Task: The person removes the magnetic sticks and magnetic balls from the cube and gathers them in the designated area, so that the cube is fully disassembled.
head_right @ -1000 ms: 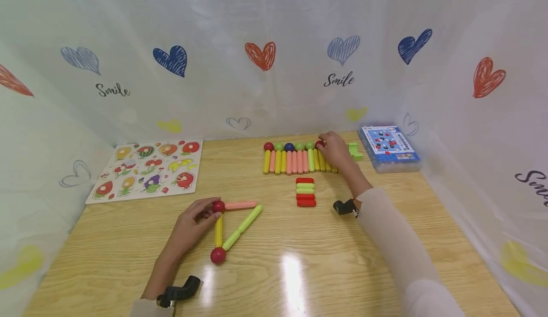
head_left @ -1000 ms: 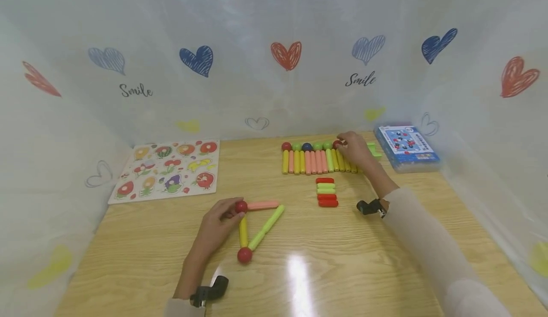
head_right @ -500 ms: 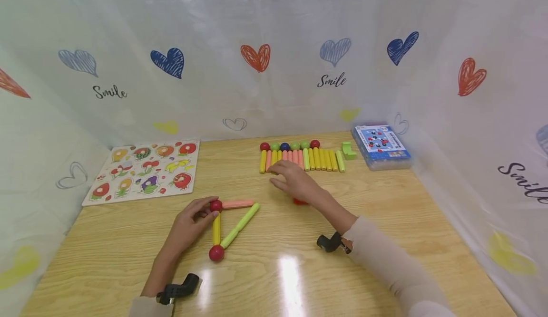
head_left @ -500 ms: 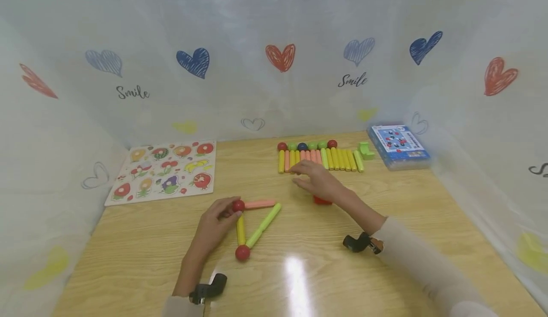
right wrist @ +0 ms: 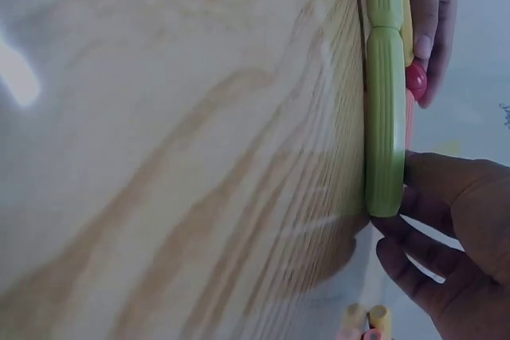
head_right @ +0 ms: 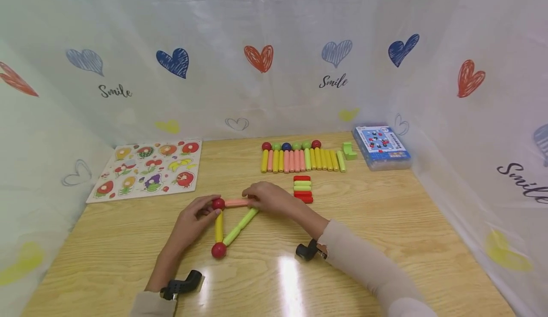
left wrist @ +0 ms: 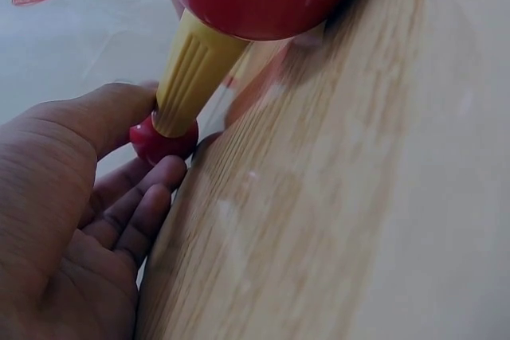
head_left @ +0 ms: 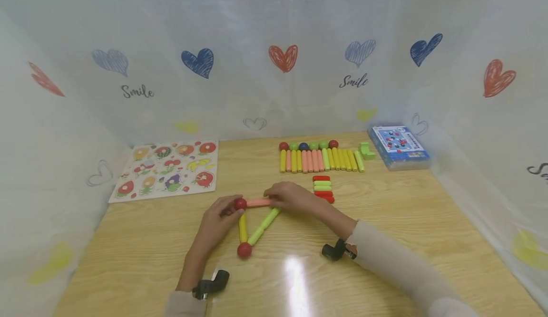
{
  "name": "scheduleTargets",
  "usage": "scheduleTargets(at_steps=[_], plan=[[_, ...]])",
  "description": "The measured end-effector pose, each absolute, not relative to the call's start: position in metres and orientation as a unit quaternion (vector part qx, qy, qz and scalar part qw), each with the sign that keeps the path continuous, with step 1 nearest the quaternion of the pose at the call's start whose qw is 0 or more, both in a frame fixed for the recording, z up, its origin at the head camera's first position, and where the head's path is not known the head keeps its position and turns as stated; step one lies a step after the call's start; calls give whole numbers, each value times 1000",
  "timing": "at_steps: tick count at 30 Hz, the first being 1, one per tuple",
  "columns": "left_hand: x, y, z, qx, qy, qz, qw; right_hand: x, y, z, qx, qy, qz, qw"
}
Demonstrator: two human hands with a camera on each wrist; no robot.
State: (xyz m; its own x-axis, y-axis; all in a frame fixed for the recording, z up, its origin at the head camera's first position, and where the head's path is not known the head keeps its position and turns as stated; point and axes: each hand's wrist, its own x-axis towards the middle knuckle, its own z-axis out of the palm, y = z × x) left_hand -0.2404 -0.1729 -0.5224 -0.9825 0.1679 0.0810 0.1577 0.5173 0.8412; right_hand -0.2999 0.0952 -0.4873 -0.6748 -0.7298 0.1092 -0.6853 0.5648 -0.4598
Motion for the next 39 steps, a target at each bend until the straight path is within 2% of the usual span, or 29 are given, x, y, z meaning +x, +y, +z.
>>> scheduleTargets(at_steps=[5, 14, 16, 19, 23, 32, 39], plan=[[-240, -172, -524, 100, 871, 482, -5, -303, 89, -487, -409, 888, -206, 50], [-243, -175, -521, 96, 872, 480, -3, -302, 95, -480, -501, 818, -265, -102], [-243, -176, -519, 97, 873, 478, -2, -302, 95, -480, -522, 804, -258, -119], [-242, -176, -518, 94, 874, 476, 6, -300, 97, -480, -534, 800, -252, -109], [-241, -174, -519, 85, 871, 484, 16, -298, 101, -479, -491, 833, -229, -114], [-240, -172, -520, 83, 869, 488, 5, -314, 105, -486, -371, 870, -231, -227], [-241, -172, -522, 90, 867, 491, 6, -332, 105, -493, -353, 885, -193, -234]])
